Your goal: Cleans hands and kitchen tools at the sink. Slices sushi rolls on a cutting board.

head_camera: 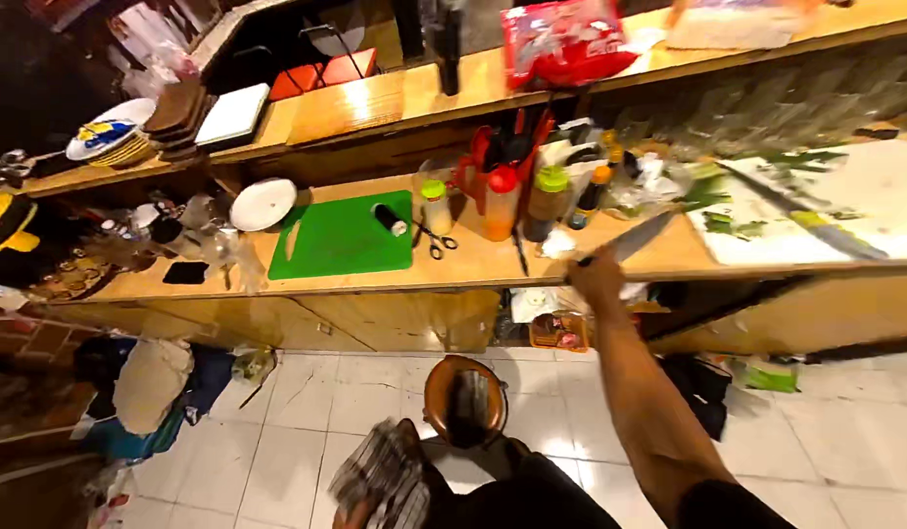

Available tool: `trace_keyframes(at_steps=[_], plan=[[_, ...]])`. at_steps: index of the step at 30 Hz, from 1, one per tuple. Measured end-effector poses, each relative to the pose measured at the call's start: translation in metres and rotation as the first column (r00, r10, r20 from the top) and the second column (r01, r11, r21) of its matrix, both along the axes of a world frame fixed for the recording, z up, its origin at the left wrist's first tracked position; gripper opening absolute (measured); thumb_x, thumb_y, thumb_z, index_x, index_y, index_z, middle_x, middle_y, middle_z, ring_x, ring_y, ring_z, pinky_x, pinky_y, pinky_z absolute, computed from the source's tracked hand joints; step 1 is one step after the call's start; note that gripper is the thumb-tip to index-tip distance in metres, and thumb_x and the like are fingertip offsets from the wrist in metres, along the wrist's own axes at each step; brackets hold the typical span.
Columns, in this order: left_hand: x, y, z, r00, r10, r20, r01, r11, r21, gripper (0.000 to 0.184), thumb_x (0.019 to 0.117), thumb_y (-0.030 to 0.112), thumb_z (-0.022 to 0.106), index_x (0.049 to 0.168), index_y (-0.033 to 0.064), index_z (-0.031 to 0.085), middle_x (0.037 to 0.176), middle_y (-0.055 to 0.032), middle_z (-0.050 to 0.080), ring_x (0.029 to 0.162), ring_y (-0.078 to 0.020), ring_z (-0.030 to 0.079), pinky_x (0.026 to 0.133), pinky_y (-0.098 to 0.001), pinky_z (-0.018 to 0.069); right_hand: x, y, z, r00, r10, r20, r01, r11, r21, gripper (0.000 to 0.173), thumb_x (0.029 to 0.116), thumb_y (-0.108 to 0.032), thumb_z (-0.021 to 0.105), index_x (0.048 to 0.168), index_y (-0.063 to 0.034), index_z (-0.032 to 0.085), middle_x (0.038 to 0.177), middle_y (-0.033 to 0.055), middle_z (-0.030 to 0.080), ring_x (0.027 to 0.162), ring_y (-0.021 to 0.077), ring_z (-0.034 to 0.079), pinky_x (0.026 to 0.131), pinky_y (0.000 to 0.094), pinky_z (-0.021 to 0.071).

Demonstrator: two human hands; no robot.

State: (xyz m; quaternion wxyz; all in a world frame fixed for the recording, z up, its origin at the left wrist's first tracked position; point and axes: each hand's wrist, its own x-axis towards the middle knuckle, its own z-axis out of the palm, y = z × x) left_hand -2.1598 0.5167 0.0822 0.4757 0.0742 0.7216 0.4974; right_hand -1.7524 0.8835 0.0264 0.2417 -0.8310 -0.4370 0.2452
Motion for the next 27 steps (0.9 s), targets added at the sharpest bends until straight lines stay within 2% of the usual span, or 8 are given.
trace_keyframes(at_steps=[2, 6, 9, 11, 14, 16, 24, 27], plan=[[-0.038, 0.044, -0.007, 0.989, -0.142, 0.042, 0.142, 0.990, 0.013, 0.027, 0.0952, 0.002, 0.057, 0.122, -0.0017, 0.056, 0.094, -0.0099, 0.072, 0.082, -0.0164, 0.071, 0.073, -0.0366, 0.0611, -0.004, -0.006, -0.008, 0.986, -0.105, -0.129, 0.118, 0.989, 0.093, 0.070, 0.0940, -0.032, 0.071, 0.144, 0.0092, 0.045, 0.136, 0.0366, 0.054, 0.127, 0.0489, 0.055, 0.107, 0.0641, 0.0430], [-0.104, 0.137, -0.009, 0.870, -0.479, 0.120, 0.469, 0.877, 0.104, 0.033, 0.0950, 0.004, 0.056, 0.127, -0.0023, 0.056, 0.099, -0.0107, 0.074, 0.088, -0.0175, 0.073, 0.081, -0.0371, 0.0620, -0.030, -0.041, 0.005, 0.837, -0.354, -0.417, 0.446, 0.883, 0.146, 0.059, 0.1057, -0.034, 0.052, 0.149, 0.0047, 0.038, 0.126, 0.0235, 0.057, 0.097, 0.0252, 0.060, 0.087, 0.0446, 0.0525], [-0.135, 0.188, -0.007, 0.744, -0.660, 0.107, 0.649, 0.751, 0.122, 0.032, 0.0975, 0.005, 0.055, 0.129, -0.0022, 0.056, 0.104, -0.0095, 0.073, 0.094, -0.0155, 0.072, 0.088, -0.0366, 0.0609, -0.060, -0.092, 0.015, 0.865, -0.389, -0.317, 0.468, 0.853, 0.229, 0.059, 0.1070, -0.028, 0.045, 0.151, 0.0098, 0.035, 0.146, 0.0317, 0.048, 0.130, 0.0361, 0.054, 0.110, 0.0489, 0.0440], [-0.143, 0.214, -0.008, 0.697, -0.706, 0.127, 0.694, 0.708, 0.126, 0.034, 0.0977, 0.005, 0.055, 0.131, -0.0026, 0.054, 0.106, -0.0102, 0.072, 0.096, -0.0158, 0.071, 0.089, -0.0370, 0.0603, -0.097, -0.136, 0.015, 0.908, -0.391, -0.151, 0.420, 0.854, 0.306, 0.056, 0.1079, -0.026, 0.045, 0.145, 0.0149, 0.039, 0.139, 0.0380, 0.051, 0.129, 0.0444, 0.054, 0.112, 0.0524, 0.0417], [-0.128, 0.254, -0.011, 0.643, -0.747, 0.167, 0.737, 0.664, 0.130, 0.034, 0.0965, 0.003, 0.055, 0.130, -0.0025, 0.054, 0.104, -0.0108, 0.072, 0.093, -0.0168, 0.072, 0.086, -0.0374, 0.0609, -0.154, -0.200, 0.003, 0.940, -0.319, -0.125, 0.342, 0.875, 0.342, 0.047, 0.1059, -0.022, 0.049, 0.136, 0.0148, 0.045, 0.103, 0.0297, 0.062, 0.082, 0.0331, 0.064, 0.076, 0.0503, 0.0560], [-0.109, 0.279, -0.008, 0.588, -0.788, 0.185, 0.781, 0.612, 0.124, 0.035, 0.0965, 0.002, 0.055, 0.131, -0.0021, 0.052, 0.103, -0.0112, 0.071, 0.092, -0.0173, 0.071, 0.084, -0.0373, 0.0606, -0.190, -0.231, -0.011, 0.939, -0.267, -0.216, 0.325, 0.894, 0.307, 0.039, 0.1037, -0.017, 0.049, 0.128, 0.0138, 0.053, 0.085, 0.0205, 0.061, 0.064, 0.0238, 0.058, 0.062, 0.0456, 0.0534], [-0.022, 0.398, -0.009, 0.181, -0.983, -0.023, 0.980, 0.179, 0.091, 0.046, 0.0978, 0.009, 0.057, 0.141, -0.0005, 0.047, 0.120, -0.0150, 0.065, 0.105, -0.0185, 0.066, 0.092, -0.0380, 0.0564, -0.273, -0.238, -0.031, 0.941, -0.304, -0.149, 0.337, 0.877, 0.343, 0.036, 0.1016, -0.029, 0.055, 0.103, 0.0053, 0.065, 0.064, 0.0071, 0.056, 0.052, 0.0131, 0.051, 0.051, 0.0349, 0.0476], [-0.007, 0.445, -0.017, 0.144, -0.973, -0.178, 0.988, 0.132, 0.081, 0.042, 0.0997, 0.009, 0.059, 0.138, -0.0055, 0.049, 0.125, -0.0208, 0.063, 0.111, -0.0227, 0.064, 0.097, -0.0408, 0.0538, -0.295, -0.216, -0.034, 0.924, -0.358, -0.132, 0.381, 0.851, 0.362, 0.039, 0.0985, -0.035, 0.056, 0.099, 0.0030, 0.066, 0.063, 0.0044, 0.056, 0.051, 0.0098, 0.051, 0.050, 0.0314, 0.0462]])
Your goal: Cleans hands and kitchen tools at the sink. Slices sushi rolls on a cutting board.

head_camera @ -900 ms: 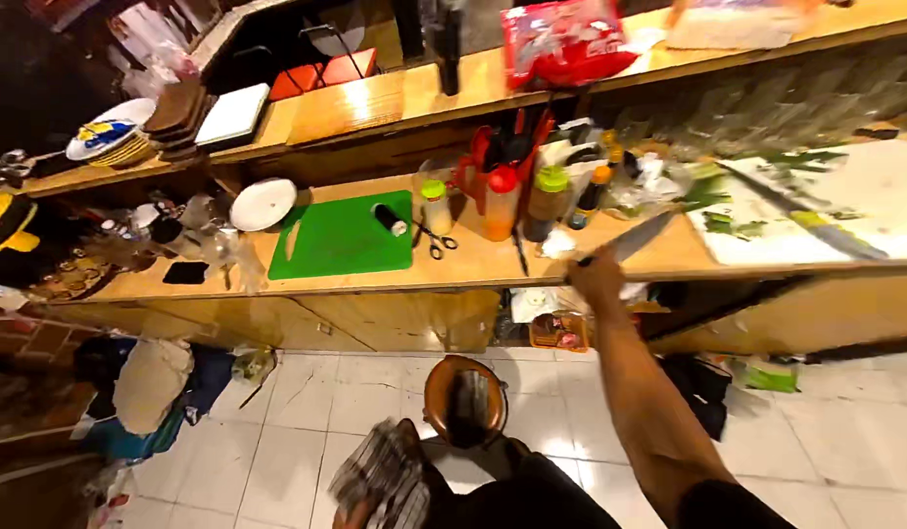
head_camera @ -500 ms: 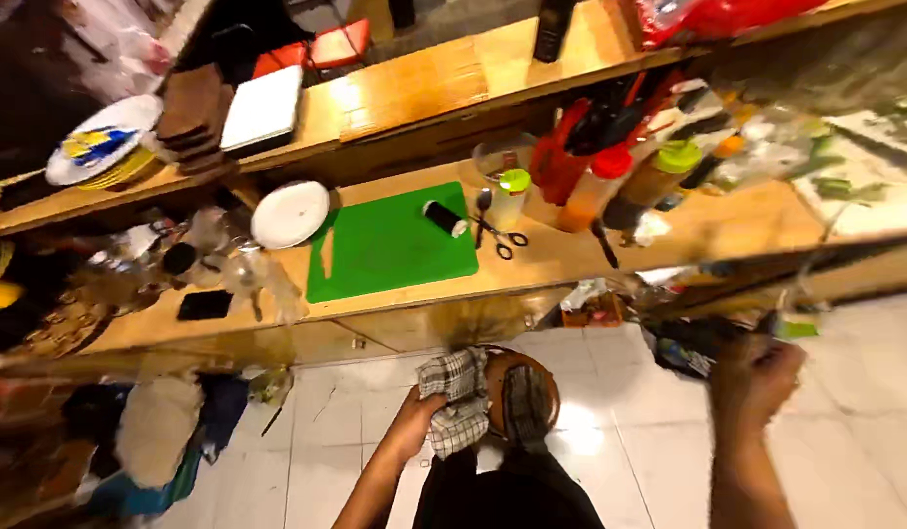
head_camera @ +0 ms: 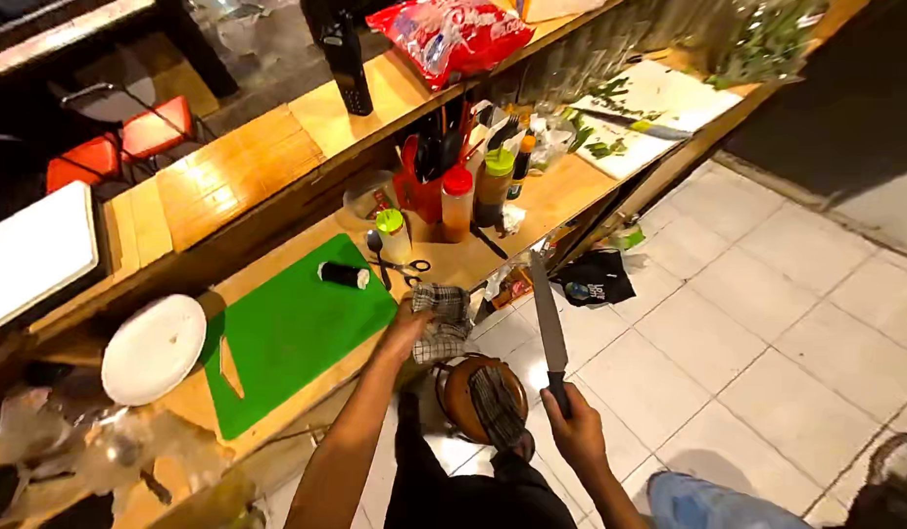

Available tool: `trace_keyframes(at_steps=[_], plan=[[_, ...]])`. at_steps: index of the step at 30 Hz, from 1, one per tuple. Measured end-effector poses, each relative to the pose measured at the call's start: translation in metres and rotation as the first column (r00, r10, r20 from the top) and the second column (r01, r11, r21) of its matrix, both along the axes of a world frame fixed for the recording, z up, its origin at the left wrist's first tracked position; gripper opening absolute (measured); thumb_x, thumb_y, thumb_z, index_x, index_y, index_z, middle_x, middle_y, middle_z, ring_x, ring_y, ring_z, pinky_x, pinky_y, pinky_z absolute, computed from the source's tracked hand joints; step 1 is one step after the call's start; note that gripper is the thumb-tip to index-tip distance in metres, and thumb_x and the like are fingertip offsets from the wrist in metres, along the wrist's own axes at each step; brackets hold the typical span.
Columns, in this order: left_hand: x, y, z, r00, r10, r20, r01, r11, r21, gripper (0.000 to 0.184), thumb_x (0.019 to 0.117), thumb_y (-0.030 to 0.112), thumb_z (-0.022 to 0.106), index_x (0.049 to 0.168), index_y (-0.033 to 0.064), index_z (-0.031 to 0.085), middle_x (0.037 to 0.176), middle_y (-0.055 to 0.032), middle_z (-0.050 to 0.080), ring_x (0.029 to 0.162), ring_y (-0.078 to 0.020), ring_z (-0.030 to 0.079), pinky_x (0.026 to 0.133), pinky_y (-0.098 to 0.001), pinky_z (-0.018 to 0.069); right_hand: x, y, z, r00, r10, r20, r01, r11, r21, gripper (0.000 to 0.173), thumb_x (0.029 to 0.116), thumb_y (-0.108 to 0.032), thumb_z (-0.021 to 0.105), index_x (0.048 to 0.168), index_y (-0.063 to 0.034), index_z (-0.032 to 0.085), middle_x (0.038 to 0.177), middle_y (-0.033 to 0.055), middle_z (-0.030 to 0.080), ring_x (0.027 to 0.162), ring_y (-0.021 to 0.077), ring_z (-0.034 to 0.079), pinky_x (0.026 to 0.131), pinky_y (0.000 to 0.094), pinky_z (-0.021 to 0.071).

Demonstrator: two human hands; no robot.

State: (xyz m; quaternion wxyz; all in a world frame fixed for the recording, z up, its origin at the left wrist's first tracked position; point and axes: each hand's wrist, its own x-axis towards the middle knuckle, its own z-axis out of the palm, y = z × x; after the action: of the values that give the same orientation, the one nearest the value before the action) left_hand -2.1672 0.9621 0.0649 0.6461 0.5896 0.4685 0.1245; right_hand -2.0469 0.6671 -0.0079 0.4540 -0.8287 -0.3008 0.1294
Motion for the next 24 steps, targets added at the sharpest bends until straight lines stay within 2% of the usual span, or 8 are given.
trace_keyframes(at_steps=[2, 6, 8, 11, 14, 16, 19, 24], plan=[[0.004, 0.038, -0.006, 0.997, -0.019, -0.080, 0.025, 0.997, 0.073, 0.046, 0.0987, 0.014, 0.063, 0.137, -0.0071, 0.050, 0.123, -0.0238, 0.063, 0.109, -0.0269, 0.063, 0.095, -0.0437, 0.0529, -0.023, 0.017, -0.004, 0.998, -0.067, -0.013, 0.068, 0.997, 0.032, 0.039, 0.0980, -0.038, 0.056, 0.097, 0.0001, 0.067, 0.063, 0.0009, 0.055, 0.051, 0.0056, 0.049, 0.049, 0.0270, 0.0447], [0.007, 0.081, 0.006, 0.896, -0.144, -0.421, 0.292, 0.904, 0.311, 0.062, 0.0986, 0.038, 0.067, 0.141, -0.0044, 0.052, 0.130, -0.0280, 0.062, 0.123, -0.0387, 0.061, 0.106, -0.0558, 0.0476, -0.069, 0.041, -0.010, 0.975, -0.217, -0.054, 0.221, 0.972, 0.080, 0.037, 0.0984, -0.034, 0.057, 0.101, 0.0019, 0.068, 0.067, 0.0018, 0.060, 0.055, 0.0027, 0.053, 0.054, 0.0237, 0.0488], [-0.006, 0.077, 0.022, 0.876, -0.027, -0.482, 0.304, 0.807, 0.507, 0.069, 0.0955, 0.044, 0.070, 0.145, -0.0005, 0.052, 0.132, -0.0260, 0.062, 0.125, -0.0404, 0.060, 0.106, -0.0580, 0.0473, -0.092, 0.045, -0.012, 0.965, -0.250, -0.084, 0.256, 0.964, 0.076, 0.037, 0.0990, -0.032, 0.057, 0.104, 0.0031, 0.068, 0.069, 0.0021, 0.061, 0.057, 0.0020, 0.054, 0.056, 0.0226, 0.0502], [-0.005, 0.085, 0.025, 0.945, 0.142, -0.295, 0.114, 0.702, 0.703, 0.088, 0.0838, 0.040, 0.084, 0.146, -0.0069, 0.044, 0.137, -0.0297, 0.056, 0.127, -0.0427, 0.057, 0.107, -0.0553, 0.0468, -0.118, 0.044, -0.010, 0.946, -0.309, -0.092, 0.312, 0.950, 0.013, 0.034, 0.0991, -0.032, 0.058, 0.096, 0.0004, 0.066, 0.061, 0.0002, 0.054, 0.051, 0.0032, 0.049, 0.050, 0.0237, 0.0452], [0.020, 0.107, 0.019, 0.954, 0.193, -0.228, 0.004, 0.754, 0.656, 0.104, 0.0782, 0.041, 0.089, 0.154, -0.0011, 0.032, 0.142, -0.0282, 0.054, 0.129, -0.0415, 0.056, 0.107, -0.0557, 0.0469, -0.134, 0.034, -0.010, 0.923, -0.365, -0.119, 0.365, 0.931, -0.021, 0.032, 0.0984, -0.031, 0.059, 0.096, 0.0004, 0.066, 0.061, 0.0000, 0.053, 0.050, 0.0035, 0.047, 0.049, 0.0238, 0.0438], [0.034, 0.118, 0.019, 0.960, 0.164, -0.225, 0.004, 0.799, 0.601, 0.095, 0.0822, 0.038, 0.087, 0.152, -0.0022, 0.036, 0.138, -0.0287, 0.057, 0.128, -0.0409, 0.057, 0.108, -0.0554, 0.0465, -0.138, 0.028, -0.006, 0.912, -0.383, -0.145, 0.382, 0.923, -0.033, 0.031, 0.0984, -0.028, 0.061, 0.098, 0.0027, 0.066, 0.062, 0.0011, 0.054, 0.052, 0.0036, 0.048, 0.051, 0.0245, 0.0446], [0.038, 0.127, 0.015, 0.968, 0.128, -0.215, 0.038, 0.773, 0.633, 0.077, 0.0861, 0.031, 0.084, 0.144, -0.0064, 0.049, 0.129, -0.0292, 0.062, 0.122, -0.0402, 0.061, 0.106, -0.0544, 0.0472, -0.138, 0.018, 0.002, 0.896, -0.402, -0.190, 0.404, 0.914, -0.029, 0.027, 0.0990, -0.022, 0.060, 0.099, 0.0053, 0.065, 0.062, 0.0014, 0.055, 0.052, 0.0027, 0.049, 0.052, 0.0235, 0.0457], [0.035, 0.087, 0.027, 0.996, -0.072, -0.053, 0.083, 0.533, 0.842, 0.073, 0.0818, 0.028, 0.084, 0.136, -0.0104, 0.054, 0.125, -0.0303, 0.063, 0.115, -0.0399, 0.064, 0.100, -0.0520, 0.0523, -0.130, -0.003, 0.013, 0.862, -0.473, -0.180, 0.469, 0.880, -0.069, 0.029, 0.0993, -0.019, 0.060, 0.100, 0.0095, 0.064, 0.065, 0.0056, 0.057, 0.056, 0.0055, 0.052, 0.056, 0.0263, 0.0474]])
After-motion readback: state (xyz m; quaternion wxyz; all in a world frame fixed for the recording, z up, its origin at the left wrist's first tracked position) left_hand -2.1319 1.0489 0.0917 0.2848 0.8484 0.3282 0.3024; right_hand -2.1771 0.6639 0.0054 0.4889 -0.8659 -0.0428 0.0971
